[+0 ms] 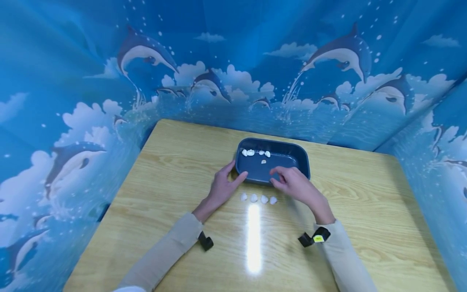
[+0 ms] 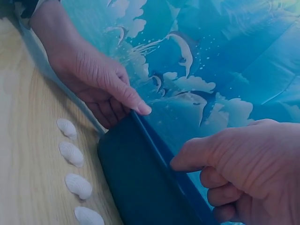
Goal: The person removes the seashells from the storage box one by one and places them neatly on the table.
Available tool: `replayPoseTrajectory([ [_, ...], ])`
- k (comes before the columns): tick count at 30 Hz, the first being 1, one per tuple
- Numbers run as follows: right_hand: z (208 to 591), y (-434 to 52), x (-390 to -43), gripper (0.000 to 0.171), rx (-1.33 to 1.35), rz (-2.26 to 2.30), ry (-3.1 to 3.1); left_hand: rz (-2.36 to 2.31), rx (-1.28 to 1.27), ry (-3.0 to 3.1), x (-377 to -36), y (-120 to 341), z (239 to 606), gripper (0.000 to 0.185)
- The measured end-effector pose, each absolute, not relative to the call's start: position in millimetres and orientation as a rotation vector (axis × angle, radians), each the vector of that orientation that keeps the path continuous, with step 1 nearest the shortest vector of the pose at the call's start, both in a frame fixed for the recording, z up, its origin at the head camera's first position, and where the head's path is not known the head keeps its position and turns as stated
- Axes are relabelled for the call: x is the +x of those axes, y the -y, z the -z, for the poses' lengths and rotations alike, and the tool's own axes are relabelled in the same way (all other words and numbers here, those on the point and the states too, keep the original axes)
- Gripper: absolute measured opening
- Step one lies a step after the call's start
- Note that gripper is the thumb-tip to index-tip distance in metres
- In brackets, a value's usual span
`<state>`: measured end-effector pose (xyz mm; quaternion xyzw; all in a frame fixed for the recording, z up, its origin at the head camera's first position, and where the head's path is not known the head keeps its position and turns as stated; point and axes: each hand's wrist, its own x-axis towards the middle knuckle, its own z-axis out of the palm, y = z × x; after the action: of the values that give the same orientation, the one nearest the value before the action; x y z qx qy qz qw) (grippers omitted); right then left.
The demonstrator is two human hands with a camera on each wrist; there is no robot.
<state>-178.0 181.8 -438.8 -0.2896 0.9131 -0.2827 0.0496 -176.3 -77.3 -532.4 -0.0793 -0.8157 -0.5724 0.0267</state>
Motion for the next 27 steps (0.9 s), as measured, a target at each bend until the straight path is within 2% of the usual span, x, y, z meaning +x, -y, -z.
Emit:
replayPoseTrajectory([
  [8,447,-178,-198,0.024,-0.824,0.786,-2.805,1.749,-0.222,2.543,-176,77,532,0.076],
  [27,462,-159,-240,0.028,-0.817,0.715,-2.779,1.712,-0.261,2.554,-177,78,532,0.08],
])
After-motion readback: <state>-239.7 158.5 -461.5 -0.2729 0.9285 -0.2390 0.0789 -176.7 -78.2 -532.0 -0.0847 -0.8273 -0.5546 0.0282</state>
